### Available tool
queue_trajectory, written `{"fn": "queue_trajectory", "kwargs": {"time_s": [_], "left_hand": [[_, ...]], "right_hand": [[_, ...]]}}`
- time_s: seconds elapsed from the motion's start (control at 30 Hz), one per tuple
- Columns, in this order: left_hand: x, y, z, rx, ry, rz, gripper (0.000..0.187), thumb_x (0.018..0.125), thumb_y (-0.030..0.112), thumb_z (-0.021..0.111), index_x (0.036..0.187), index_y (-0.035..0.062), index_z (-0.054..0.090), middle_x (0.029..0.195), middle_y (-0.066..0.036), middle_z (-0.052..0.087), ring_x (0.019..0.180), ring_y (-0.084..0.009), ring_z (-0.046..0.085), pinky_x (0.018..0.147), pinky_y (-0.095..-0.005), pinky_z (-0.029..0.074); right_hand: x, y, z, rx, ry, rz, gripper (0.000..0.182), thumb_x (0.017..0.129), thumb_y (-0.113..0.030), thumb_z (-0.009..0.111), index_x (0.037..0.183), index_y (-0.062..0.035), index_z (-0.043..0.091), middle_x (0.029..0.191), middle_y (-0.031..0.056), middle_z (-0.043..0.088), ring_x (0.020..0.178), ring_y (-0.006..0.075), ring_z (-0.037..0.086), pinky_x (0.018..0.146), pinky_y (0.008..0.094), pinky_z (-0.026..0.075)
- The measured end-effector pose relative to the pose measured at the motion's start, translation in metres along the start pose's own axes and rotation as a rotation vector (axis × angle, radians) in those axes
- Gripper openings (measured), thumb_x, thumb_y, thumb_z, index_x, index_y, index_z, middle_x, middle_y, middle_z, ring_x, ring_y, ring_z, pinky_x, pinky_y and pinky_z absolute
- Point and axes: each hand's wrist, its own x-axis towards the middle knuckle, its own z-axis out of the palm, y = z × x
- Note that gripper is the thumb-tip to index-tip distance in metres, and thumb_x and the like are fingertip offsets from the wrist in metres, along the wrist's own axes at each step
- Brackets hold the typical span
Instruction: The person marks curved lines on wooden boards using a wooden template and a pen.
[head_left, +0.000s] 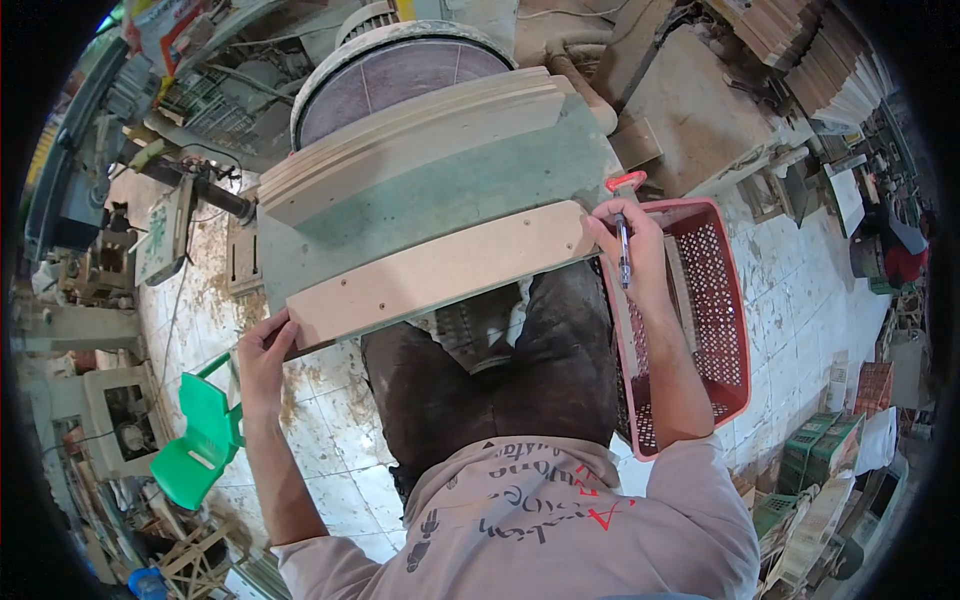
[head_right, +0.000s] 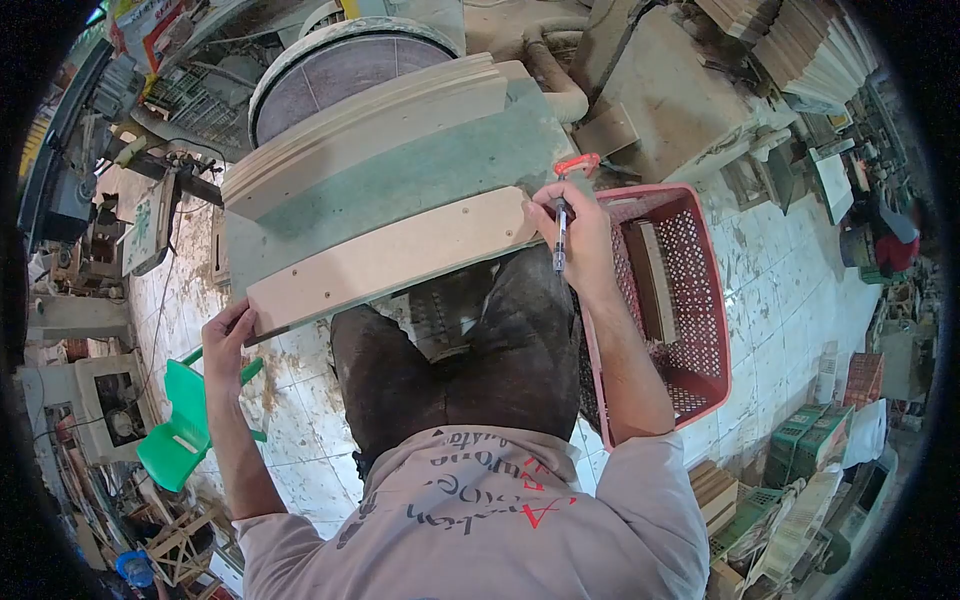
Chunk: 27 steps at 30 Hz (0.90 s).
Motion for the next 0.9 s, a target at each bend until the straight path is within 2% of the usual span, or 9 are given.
{"fn": "queue_trajectory", "kwargs": {"time_s": [0.3,0.4,0.5,0.57,0.6,0.63,0.7,0.83,0.9], "left_hand": [[0.000,0.001,0.001,-0.012,0.002,-0.003,0.032,0.090,0.013,0.065,0.116,-0.0059,0.064,0.098,-0.008,0.068,0.082,-0.0109,0.062,0.076,-0.0250,0.051],[-0.001,0.000,0.002,-0.014,0.014,-0.010,0.032,0.090,0.013,0.065,0.117,-0.0053,0.063,0.097,-0.007,0.068,0.083,-0.0109,0.062,0.075,-0.0248,0.051],[0.000,0.002,0.001,0.004,-0.003,0.039,0.032,0.089,0.013,0.066,0.115,-0.0044,0.062,0.103,-0.007,0.066,0.086,-0.0107,0.061,0.077,-0.0259,0.049],[-0.004,0.011,0.003,0.180,0.026,0.166,0.029,0.087,0.011,0.068,0.113,-0.0004,0.059,0.113,-0.010,0.062,0.093,-0.0119,0.060,0.079,-0.0258,0.050],[-0.008,0.023,0.006,0.232,0.048,0.079,0.035,0.082,0.010,0.073,0.112,0.0042,0.058,0.118,-0.013,0.059,0.104,-0.0190,0.060,0.087,-0.0296,0.049],[-0.009,0.028,0.006,0.242,0.073,0.066,0.035,0.082,0.010,0.073,0.112,0.0042,0.058,0.118,-0.013,0.059,0.104,-0.0190,0.060,0.087,-0.0296,0.049],[-0.009,0.037,0.001,0.748,-0.104,0.540,0.044,0.077,0.013,0.076,0.116,0.0073,0.057,0.126,-0.013,0.056,0.116,-0.0274,0.055,0.096,-0.0349,0.045],[-0.006,0.055,0.006,0.785,-0.196,0.523,0.048,0.074,0.018,0.077,0.116,0.0089,0.057,0.131,-0.012,0.053,0.123,-0.0330,0.049,0.103,-0.0391,0.040],[0.001,0.053,0.005,0.893,-0.280,0.600,0.047,0.074,0.021,0.077,0.115,0.0098,0.057,0.135,-0.012,0.050,0.123,-0.0331,0.049,0.103,-0.0403,0.041]], "right_hand": [[0.000,0.001,0.001,-0.010,-0.009,-0.023,0.014,0.086,-0.012,0.070,0.091,-0.0011,0.063,0.068,-0.0005,0.055,0.063,0.0060,0.047,0.059,0.0238,0.041],[0.002,0.001,-0.003,-0.011,-0.049,-0.016,0.017,0.085,-0.014,0.071,0.093,-0.0011,0.062,0.072,0.0015,0.059,0.067,0.0082,0.052,0.063,0.0251,0.044],[0.011,-0.006,-0.014,0.001,-0.163,0.052,0.024,0.084,-0.016,0.073,0.099,-0.0013,0.062,0.085,0.0064,0.065,0.079,0.0140,0.060,0.075,0.0288,0.048],[0.017,-0.012,-0.020,-0.088,-0.142,-0.194,0.032,0.082,-0.019,0.075,0.105,-0.0015,0.062,0.102,0.0122,0.067,0.096,0.0216,0.063,0.088,0.0332,0.047],[0.019,-0.023,-0.023,-0.101,-0.247,-0.201,0.041,0.078,-0.020,0.077,0.111,-0.0018,0.061,0.116,0.0153,0.064,0.110,0.0268,0.060,0.095,0.0359,0.044],[0.021,-0.024,-0.022,-0.168,-0.326,-0.300,0.050,0.075,-0.023,0.079,0.116,-0.0038,0.059,0.125,0.0160,0.060,0.120,0.0301,0.054,0.101,0.0369,0.041],[0.022,-0.033,-0.016,-0.290,-0.465,-0.412,0.057,0.072,-0.025,0.081,0.120,-0.0062,0.057,0.132,0.0151,0.056,0.127,0.0324,0.048,0.106,0.0387,0.038],[0.029,-0.054,-0.004,-0.362,-0.659,-0.478,0.061,0.069,-0.022,0.081,0.123,-0.0085,0.056,0.134,0.0135,0.054,0.129,0.0339,0.044,0.107,0.0394,0.036],[0.034,-0.058,-0.002,-0.334,-0.778,-0.393,0.062,0.068,-0.017,0.081,0.124,-0.0093,0.056,0.131,0.0132,0.055,0.126,0.0342,0.046,0.104,0.0400,0.039]]}}
